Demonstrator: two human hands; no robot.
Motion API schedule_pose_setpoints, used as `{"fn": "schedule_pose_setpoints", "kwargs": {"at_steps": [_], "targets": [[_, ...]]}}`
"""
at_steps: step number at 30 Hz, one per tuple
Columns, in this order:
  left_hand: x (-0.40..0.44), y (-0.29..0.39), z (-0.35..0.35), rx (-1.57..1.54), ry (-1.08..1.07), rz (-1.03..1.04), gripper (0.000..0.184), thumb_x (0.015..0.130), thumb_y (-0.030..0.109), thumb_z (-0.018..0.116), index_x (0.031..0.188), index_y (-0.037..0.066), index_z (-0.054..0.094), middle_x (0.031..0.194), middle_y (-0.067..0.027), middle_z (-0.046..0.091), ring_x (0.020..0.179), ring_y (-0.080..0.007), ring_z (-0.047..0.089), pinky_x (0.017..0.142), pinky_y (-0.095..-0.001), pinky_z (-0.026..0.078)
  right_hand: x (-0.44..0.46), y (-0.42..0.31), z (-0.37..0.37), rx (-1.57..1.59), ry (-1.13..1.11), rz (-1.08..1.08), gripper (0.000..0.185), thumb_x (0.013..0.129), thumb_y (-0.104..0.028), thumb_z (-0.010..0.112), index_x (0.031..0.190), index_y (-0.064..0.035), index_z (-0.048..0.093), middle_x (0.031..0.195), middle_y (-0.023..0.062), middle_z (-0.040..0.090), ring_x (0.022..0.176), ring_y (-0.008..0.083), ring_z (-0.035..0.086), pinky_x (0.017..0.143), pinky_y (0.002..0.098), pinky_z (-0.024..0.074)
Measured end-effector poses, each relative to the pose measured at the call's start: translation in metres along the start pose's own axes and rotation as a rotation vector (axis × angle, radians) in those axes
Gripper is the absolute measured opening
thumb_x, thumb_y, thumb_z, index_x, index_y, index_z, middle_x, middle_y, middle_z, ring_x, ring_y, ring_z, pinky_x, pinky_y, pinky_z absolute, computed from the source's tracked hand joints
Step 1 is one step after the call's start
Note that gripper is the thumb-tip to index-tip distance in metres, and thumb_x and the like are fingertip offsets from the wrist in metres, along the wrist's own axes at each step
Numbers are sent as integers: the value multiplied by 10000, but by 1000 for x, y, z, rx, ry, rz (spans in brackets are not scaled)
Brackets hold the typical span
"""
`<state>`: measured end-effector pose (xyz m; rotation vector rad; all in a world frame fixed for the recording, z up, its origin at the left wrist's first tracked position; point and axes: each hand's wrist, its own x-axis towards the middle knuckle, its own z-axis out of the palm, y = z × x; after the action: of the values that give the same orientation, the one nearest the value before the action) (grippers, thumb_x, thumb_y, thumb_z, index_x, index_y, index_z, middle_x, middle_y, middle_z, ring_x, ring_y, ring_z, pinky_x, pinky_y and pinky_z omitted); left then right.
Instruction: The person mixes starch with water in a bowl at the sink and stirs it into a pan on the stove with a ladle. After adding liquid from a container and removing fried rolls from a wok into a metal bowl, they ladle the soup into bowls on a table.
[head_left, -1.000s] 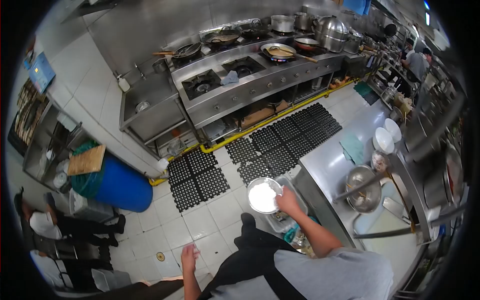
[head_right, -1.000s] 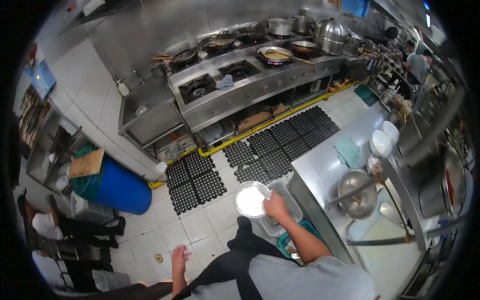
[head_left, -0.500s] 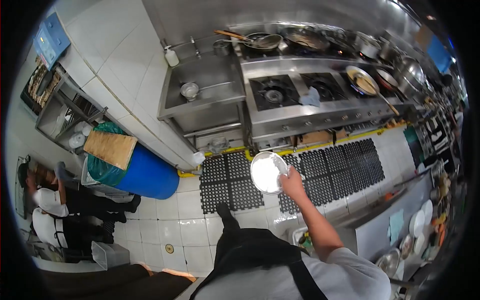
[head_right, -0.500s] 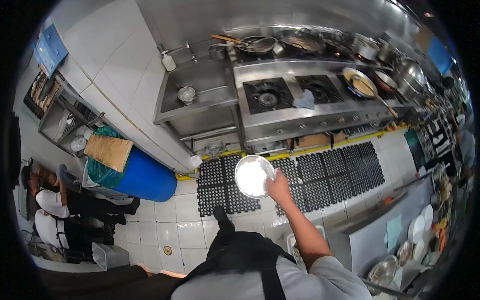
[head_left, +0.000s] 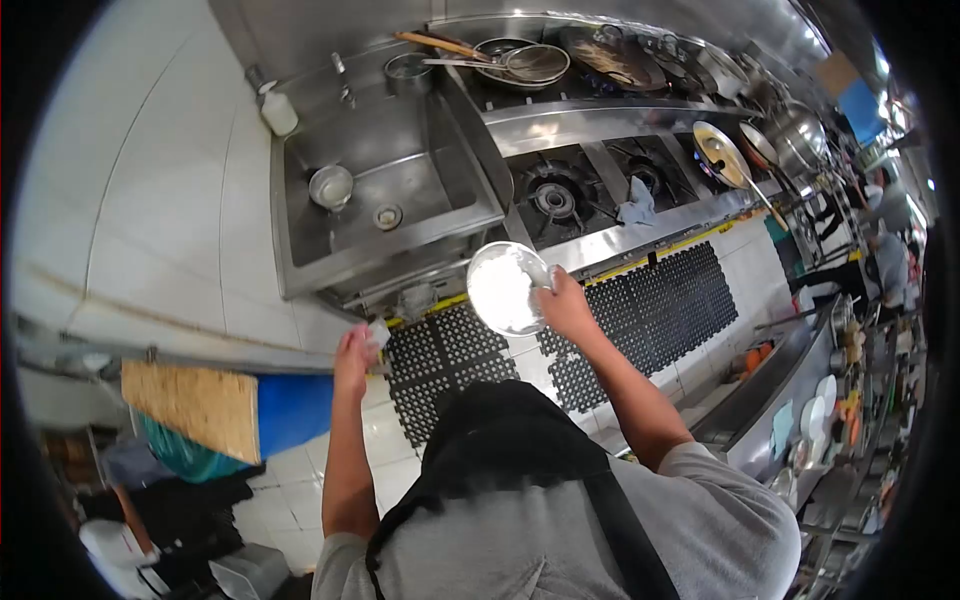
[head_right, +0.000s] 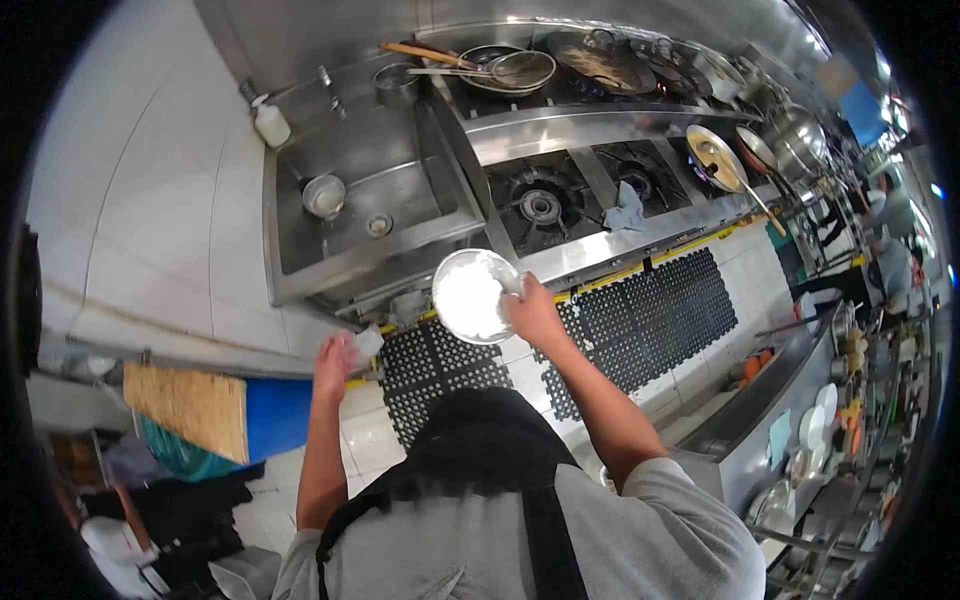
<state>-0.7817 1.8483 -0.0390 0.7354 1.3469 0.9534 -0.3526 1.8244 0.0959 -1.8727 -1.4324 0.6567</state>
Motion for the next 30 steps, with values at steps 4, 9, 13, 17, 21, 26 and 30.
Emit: {"fn": "schedule_pose_setpoints", "kwargs": {"at_steps": [4, 9, 13, 17, 21, 26, 30], "targets": [[31, 150, 87, 52, -222, 137, 484, 1067, 451, 477, 1359, 72, 555, 1267, -66, 646, 1055, -180, 639, 926, -369, 488, 65, -38, 27, 109, -86, 98, 431, 852, -170, 625, 1170, 115, 567, 982, 359, 665, 981, 505, 664, 867, 493, 537], [66, 187, 140, -161, -460, -9, 677, 1066, 603, 307, 1472, 77, 431, 1435, -99, 559, 1259, -247, 589, 985, -447, 520, 152, -77, 69, 77, -235, -60, 520, 851, -200, 640, 1257, 111, 544, 986, 338, 682, 956, 477, 684, 843, 502, 547], [86, 225, 141, -295, -344, -44, 758, 1053, 644, 249, 1527, 65, 375, 1503, -113, 509, 1342, -292, 538, 1059, -476, 490, 207, -130, 76, 102, -337, -107, 429, 859, -159, 623, 1178, 117, 542, 980, 342, 676, 988, 493, 661, 871, 530, 530], [124, 261, 132, -319, -331, 2, 783, 1045, 654, 278, 1494, 27, 415, 1505, -120, 502, 1352, -299, 524, 1114, -457, 448, 260, -155, 109, 63, -353, -339, 433, 849, -139, 619, 1189, 122, 560, 984, 322, 686, 975, 476, 673, 887, 515, 539], [181, 273, 100, -268, -431, -76, 652, 1079, 501, 332, 1500, 8, 399, 1511, -158, 489, 1362, -320, 513, 1143, -471, 422, 299, -176, 131, -9, -524, -251, 439, 846, -153, 616, 1215, 84, 593, 1009, 313, 692, 1004, 461, 674, 914, 514, 533], [234, 276, 77, -428, -388, -118, 534, 1080, 364, 386, 1478, 11, 428, 1446, -158, 552, 1306, -308, 566, 1109, -471, 455, 360, -195, 187, -130, -609, -256, 419, 865, -215, 585, 1193, 41, 633, 1046, 316, 688, 1027, 460, 667, 930, 520, 523], [286, 271, 59, -557, -300, -78, 510, 1081, 368, 421, 1456, 25, 460, 1421, -126, 577, 1293, -262, 575, 1115, -440, 442, 416, -202, 230, -56, -547, -350, 455, 973, -367, 538, 1129, 45, 651, 989, 278, 710, 964, 465, 680, 895, 513, 524]]}}
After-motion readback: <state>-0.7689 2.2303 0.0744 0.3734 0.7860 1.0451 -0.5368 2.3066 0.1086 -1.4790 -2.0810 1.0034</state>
